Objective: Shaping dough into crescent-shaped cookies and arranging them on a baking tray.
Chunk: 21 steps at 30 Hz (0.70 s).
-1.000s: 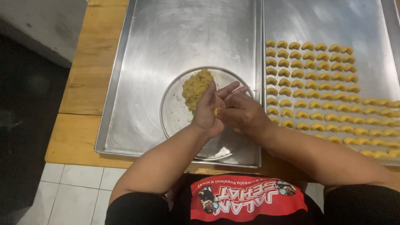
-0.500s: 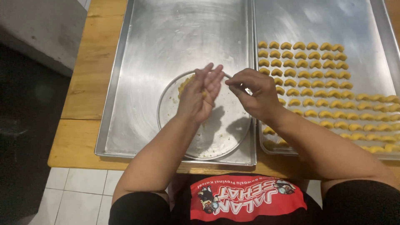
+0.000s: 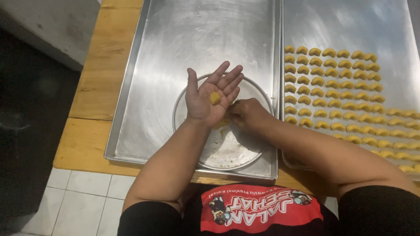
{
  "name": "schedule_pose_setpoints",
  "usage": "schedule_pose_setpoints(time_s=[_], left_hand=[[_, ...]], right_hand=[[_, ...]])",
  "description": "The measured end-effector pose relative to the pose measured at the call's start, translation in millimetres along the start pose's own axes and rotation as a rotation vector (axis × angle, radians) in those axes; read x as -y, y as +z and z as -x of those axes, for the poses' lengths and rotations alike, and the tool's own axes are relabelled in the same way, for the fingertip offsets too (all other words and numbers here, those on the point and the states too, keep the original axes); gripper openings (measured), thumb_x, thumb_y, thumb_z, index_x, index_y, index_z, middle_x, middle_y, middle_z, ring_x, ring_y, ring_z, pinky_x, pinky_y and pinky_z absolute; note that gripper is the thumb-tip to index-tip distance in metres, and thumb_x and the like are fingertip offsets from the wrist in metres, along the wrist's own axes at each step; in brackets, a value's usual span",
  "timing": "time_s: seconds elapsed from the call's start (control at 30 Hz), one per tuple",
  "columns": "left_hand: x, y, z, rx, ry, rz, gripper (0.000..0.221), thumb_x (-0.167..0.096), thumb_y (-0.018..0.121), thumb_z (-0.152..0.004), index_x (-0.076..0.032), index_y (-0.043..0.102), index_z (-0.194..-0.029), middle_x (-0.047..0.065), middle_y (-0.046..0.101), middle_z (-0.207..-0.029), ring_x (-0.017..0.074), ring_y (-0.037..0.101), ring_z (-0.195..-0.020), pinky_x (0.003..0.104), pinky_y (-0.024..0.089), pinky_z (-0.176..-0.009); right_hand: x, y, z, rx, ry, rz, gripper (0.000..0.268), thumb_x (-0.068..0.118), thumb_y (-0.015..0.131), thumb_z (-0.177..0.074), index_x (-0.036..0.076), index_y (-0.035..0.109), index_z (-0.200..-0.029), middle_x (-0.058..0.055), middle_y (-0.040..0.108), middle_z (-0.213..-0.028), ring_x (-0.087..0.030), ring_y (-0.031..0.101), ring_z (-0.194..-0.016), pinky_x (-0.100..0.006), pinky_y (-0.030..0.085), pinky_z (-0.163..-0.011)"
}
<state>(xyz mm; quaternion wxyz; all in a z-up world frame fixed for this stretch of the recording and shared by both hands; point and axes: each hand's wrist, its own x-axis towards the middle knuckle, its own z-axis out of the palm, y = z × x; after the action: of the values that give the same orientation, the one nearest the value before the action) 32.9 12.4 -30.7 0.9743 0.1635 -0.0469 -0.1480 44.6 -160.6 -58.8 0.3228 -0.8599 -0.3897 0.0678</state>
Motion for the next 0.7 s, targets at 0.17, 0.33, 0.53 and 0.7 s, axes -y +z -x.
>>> schedule_pose_setpoints(time_s=[0.17,0.33,0.53,0.7], left_hand=[[6.0,-1.0,-1.5,0.022,-0.024,-0.035,0.099,-0.088,0.034,-0.088,-0.013,0.050,-0.150,0.019,0.059,-0.144,0.0299,0.058,-0.134,0.037,0.057,-0.104],[10.6,-3.2,-0.5,0.070,-0.011,-0.056,0.098,-0.087,0.038,-0.088,-0.012,0.049,-0.151,0.019,0.058,-0.146,0.0301,0.057,-0.135,0.037,0.056,-0.105],[9.0,0.1,1.4,0.081,0.004,-0.050,0.096,-0.085,0.039,-0.089,-0.014,0.046,-0.154,0.018,0.053,-0.151,0.0305,0.053,-0.140,0.037,0.053,-0.108],[18.6,-3.6,2.6,0.049,0.050,-0.210,0.096,-0.088,0.031,-0.090,-0.022,0.038,-0.160,0.012,0.041,-0.161,0.0300,0.035,-0.151,0.041,0.035,-0.120]], right_hand=[[-12.9,0.9,4.3,0.037,0.215,-0.233,0.015,0.020,0.071,-0.089,0.010,0.081,-0.093,-0.012,0.075,-0.078,-0.030,0.074,-0.083,-0.040,0.057,-0.075],[-12.5,11.9,4.5,-0.030,0.316,-0.426,0.007,0.012,0.077,-0.086,0.009,0.080,-0.091,-0.009,0.074,-0.073,-0.024,0.072,-0.071,-0.035,0.056,-0.067],[8.8,-33.4,8.2,-0.050,0.165,-0.305,0.009,0.009,0.076,-0.087,0.002,0.079,-0.091,-0.018,0.072,-0.073,-0.029,0.071,-0.069,-0.039,0.054,-0.063],[29.4,-83.6,19.8,-0.164,0.241,-0.649,0.016,-0.001,0.080,-0.084,0.001,0.077,-0.099,-0.014,0.077,-0.083,-0.020,0.073,-0.084,-0.036,0.060,-0.080]])
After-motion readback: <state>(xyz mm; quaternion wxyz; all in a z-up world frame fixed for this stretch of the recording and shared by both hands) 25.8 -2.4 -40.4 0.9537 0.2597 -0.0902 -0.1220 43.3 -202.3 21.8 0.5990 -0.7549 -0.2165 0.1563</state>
